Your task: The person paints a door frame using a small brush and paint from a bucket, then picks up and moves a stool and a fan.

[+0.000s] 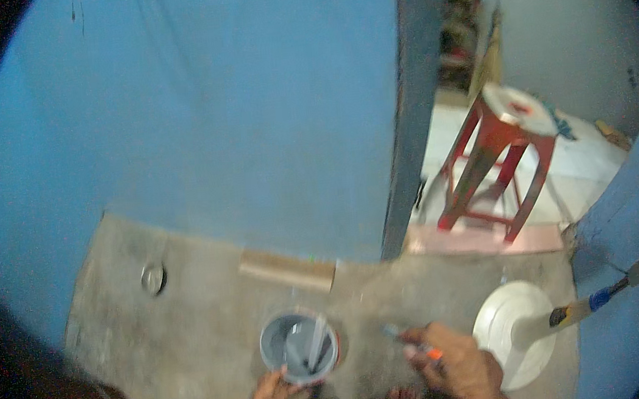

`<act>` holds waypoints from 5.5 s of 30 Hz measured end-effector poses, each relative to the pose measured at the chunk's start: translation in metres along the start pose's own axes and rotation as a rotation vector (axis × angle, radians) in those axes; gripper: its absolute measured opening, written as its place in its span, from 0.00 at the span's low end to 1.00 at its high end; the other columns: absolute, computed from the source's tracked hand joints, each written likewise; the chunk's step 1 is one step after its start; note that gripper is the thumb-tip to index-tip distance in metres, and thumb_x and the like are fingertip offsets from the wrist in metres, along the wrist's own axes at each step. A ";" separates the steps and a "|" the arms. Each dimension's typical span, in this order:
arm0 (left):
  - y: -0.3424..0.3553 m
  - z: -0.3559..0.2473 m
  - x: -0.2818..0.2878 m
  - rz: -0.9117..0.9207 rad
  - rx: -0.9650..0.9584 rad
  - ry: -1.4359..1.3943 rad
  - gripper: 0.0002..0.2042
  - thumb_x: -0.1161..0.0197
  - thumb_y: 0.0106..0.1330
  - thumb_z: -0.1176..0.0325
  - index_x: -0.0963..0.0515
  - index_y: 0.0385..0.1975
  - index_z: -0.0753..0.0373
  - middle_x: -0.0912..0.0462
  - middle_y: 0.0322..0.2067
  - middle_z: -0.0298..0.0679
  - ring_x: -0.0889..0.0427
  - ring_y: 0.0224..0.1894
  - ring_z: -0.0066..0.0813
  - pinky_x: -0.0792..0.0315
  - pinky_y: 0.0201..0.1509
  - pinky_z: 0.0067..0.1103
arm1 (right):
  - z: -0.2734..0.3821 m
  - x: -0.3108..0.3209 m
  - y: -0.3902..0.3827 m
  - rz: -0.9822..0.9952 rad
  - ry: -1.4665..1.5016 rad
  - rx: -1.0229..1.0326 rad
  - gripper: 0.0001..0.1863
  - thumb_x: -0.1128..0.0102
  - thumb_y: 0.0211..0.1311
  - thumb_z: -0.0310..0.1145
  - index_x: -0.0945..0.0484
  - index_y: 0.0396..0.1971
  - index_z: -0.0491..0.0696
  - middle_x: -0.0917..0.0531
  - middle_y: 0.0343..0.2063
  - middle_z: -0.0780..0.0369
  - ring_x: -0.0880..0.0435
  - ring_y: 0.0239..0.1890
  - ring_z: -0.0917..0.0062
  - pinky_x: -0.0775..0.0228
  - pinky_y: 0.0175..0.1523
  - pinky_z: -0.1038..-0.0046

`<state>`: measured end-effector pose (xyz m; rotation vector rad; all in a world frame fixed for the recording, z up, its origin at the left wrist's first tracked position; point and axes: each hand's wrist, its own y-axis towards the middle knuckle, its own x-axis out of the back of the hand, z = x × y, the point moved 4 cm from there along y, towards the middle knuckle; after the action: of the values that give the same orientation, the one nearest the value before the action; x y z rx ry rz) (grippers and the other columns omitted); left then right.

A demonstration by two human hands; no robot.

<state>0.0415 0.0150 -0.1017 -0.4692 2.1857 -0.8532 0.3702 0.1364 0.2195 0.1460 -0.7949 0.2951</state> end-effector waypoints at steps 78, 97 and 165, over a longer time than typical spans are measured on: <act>-0.515 -0.337 -0.429 0.057 0.033 0.145 0.18 0.38 0.67 0.68 0.31 0.52 0.68 0.27 0.51 0.46 0.23 0.53 0.44 0.17 0.52 0.39 | 0.412 0.383 -0.025 -0.403 0.429 -0.076 0.13 0.44 0.70 0.38 0.21 0.37 0.43 0.17 0.23 0.59 0.17 0.27 0.76 0.25 0.34 0.71; -0.530 -0.363 -0.468 0.141 -0.163 0.161 0.10 0.36 0.63 0.73 0.32 0.35 0.56 0.19 0.36 0.35 0.17 0.40 0.25 0.15 0.43 0.32 | 0.494 0.358 0.010 -0.015 -0.178 0.223 0.13 0.39 0.58 0.34 0.19 0.44 0.53 0.20 0.32 0.59 0.17 0.35 0.63 0.24 0.37 0.62; -0.464 -0.297 -0.375 -0.044 -0.163 0.161 0.27 0.38 0.59 0.78 0.34 0.59 0.54 0.24 0.52 0.36 0.23 0.52 0.32 0.25 0.50 0.40 | 0.097 0.315 0.162 -0.627 1.208 -0.779 0.17 0.45 0.70 0.46 0.25 0.46 0.48 0.18 0.34 0.64 0.19 0.30 0.79 0.30 0.28 0.76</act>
<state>0.1019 0.0197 0.5626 -0.5466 2.4134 -0.7617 0.4620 0.3319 0.5166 -0.4888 0.3936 -0.5186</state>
